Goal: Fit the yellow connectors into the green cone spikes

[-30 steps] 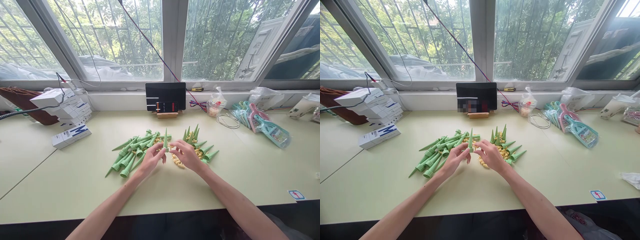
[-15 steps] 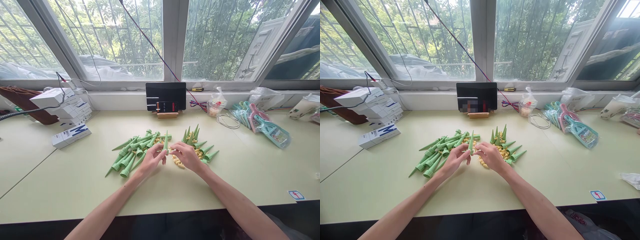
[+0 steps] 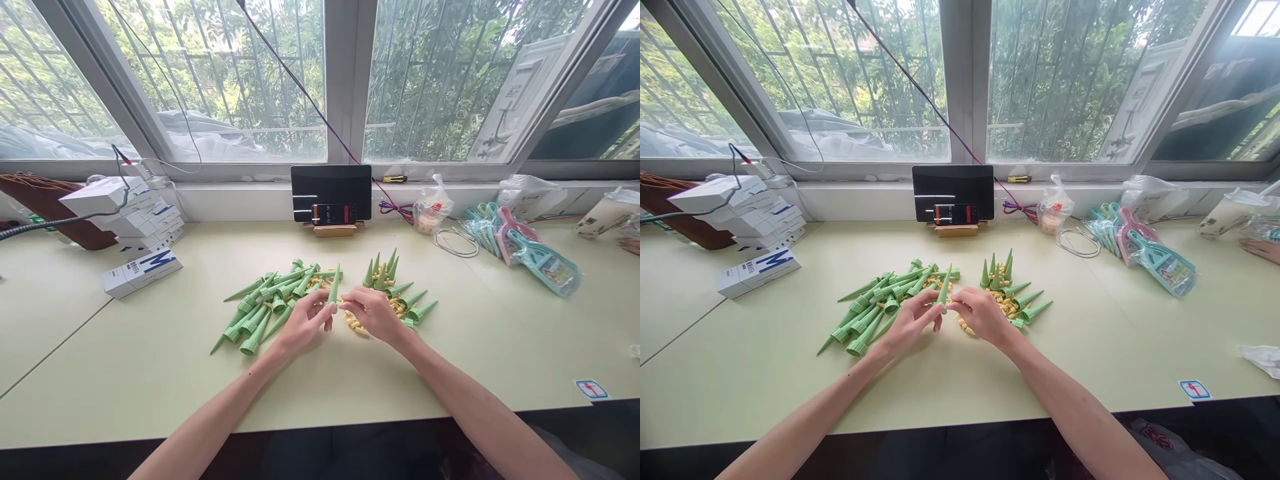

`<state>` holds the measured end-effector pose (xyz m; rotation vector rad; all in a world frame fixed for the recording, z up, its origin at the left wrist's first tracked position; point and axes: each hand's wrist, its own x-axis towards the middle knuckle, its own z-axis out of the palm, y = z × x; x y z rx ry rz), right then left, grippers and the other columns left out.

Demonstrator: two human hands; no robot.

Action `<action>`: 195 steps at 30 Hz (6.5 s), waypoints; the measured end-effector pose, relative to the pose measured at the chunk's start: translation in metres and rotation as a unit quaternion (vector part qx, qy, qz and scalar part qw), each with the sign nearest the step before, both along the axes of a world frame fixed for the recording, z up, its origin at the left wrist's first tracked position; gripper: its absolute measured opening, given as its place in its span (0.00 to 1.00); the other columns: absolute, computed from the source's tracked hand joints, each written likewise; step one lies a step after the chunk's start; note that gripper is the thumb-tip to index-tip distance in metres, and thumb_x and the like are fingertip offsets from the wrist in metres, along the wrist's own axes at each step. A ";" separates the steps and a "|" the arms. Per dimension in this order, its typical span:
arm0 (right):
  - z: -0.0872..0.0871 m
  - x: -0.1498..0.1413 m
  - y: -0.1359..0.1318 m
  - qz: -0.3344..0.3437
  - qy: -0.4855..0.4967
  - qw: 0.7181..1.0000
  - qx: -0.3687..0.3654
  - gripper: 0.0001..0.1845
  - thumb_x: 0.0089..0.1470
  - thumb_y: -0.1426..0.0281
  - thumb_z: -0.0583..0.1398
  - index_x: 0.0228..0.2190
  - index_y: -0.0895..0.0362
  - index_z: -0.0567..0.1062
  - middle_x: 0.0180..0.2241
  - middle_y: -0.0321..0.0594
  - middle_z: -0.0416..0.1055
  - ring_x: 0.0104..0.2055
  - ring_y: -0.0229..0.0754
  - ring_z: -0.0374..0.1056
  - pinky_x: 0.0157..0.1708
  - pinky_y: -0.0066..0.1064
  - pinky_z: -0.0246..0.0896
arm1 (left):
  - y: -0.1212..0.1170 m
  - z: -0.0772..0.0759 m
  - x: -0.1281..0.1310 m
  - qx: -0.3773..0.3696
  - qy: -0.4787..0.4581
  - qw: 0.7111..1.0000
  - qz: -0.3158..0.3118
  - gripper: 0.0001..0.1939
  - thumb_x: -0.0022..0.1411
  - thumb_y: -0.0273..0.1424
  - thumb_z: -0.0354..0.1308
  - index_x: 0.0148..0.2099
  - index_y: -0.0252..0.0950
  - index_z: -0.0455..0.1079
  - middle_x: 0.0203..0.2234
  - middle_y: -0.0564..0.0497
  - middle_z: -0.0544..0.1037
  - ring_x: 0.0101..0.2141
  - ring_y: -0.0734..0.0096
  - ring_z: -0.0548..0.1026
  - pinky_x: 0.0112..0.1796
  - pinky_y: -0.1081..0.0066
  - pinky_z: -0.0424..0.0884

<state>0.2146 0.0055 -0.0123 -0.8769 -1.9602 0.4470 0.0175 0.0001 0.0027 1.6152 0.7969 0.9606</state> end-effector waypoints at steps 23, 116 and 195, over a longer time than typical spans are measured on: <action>0.014 -0.003 -0.006 -0.012 0.041 0.978 -0.205 0.24 0.63 0.61 0.53 0.17 0.55 0.59 0.15 0.31 0.59 0.18 0.34 0.54 0.22 0.28 0.50 | -0.001 -0.008 0.000 -0.003 0.021 1.000 -0.017 0.14 0.65 0.39 0.57 0.48 0.35 0.69 0.36 0.49 0.73 0.24 0.76 0.70 0.27 0.72 0.72; 0.012 -0.006 -0.004 0.054 0.169 0.903 -0.390 0.24 0.59 0.53 0.57 0.21 0.56 0.66 0.14 0.29 0.58 0.13 0.32 0.54 0.14 0.26 0.48 | -0.003 -0.003 0.007 -0.057 -0.009 0.998 0.028 0.16 0.62 0.41 0.61 0.45 0.35 0.68 0.34 0.50 0.74 0.22 0.77 0.72 0.26 0.72 0.72; 0.012 0.005 0.003 0.149 0.302 0.788 -0.516 0.16 0.49 0.62 0.68 0.21 0.61 0.73 0.16 0.34 0.66 0.13 0.30 0.57 0.13 0.23 0.42 | 0.003 -0.015 0.000 -0.041 -0.027 0.999 0.006 0.23 0.62 0.34 0.61 0.58 0.36 0.69 0.30 0.51 0.75 0.21 0.76 0.71 0.28 0.70 0.71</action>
